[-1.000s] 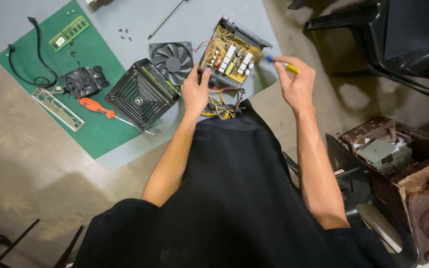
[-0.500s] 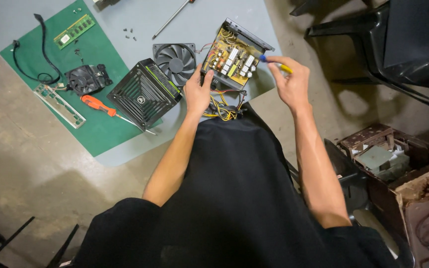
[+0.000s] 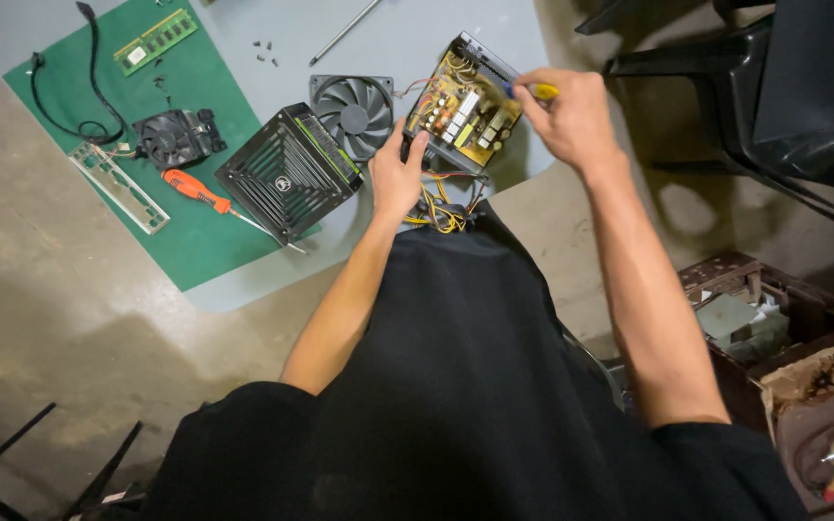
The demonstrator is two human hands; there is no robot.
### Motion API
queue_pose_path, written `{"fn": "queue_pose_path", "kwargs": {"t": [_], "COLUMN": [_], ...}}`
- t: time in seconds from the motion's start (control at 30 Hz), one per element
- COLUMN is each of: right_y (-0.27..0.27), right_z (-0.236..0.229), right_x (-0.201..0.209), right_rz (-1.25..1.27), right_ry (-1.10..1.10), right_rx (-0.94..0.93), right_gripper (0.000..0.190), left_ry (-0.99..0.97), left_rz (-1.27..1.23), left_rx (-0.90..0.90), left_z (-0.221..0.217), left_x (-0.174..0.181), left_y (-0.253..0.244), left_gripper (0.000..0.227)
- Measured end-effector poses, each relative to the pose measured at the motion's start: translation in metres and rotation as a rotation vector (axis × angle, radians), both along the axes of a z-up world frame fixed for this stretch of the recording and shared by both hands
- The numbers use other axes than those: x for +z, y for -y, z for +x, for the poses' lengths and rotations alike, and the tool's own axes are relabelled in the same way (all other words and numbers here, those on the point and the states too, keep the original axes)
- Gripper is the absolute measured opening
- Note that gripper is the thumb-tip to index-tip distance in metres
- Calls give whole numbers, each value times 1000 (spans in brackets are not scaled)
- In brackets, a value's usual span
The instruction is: The person cleans a computer power supply unit using a brush. They remove the fan cover, brush the internal components and wires, and then reattach the cover.
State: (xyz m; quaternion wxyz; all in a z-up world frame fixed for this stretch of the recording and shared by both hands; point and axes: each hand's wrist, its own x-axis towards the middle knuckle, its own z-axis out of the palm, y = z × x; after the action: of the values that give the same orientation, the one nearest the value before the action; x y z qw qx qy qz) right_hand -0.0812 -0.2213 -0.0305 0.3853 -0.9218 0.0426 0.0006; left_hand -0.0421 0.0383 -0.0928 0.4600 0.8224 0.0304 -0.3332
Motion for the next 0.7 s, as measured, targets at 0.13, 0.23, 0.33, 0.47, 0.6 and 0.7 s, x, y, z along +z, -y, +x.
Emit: {"fn": "queue_pose_path", "kwargs": {"t": [0.13, 0.23, 0.33, 0.47, 0.6, 0.7], "right_y": [-6, -8, -24, -16, -25, -24], "right_z": [8, 5, 11, 1, 3, -4], "right_x": [-11, -16, -11, -17, -3, -11], "right_rz": [-84, -357, -45, -173, -142, -98], "right_ry": [-29, -59, 145, 115, -12, -30], "right_rx": [-36, -80, -153, -210, -333, -375], "right_gripper": [20, 17, 19, 21, 18, 14], "left_ry": [-15, -2, -2, -5, -21, 33], "left_rz": [13, 0, 5, -6, -17, -20], "left_rx": [4, 21, 33, 20, 14, 41], "left_z": [1, -1, -1, 1, 0, -5], "left_x": [4, -1, 2, 4, 1, 23], "left_y": [1, 2, 2, 1, 2, 5], "left_gripper": [81, 80, 80, 81, 80, 72]}}
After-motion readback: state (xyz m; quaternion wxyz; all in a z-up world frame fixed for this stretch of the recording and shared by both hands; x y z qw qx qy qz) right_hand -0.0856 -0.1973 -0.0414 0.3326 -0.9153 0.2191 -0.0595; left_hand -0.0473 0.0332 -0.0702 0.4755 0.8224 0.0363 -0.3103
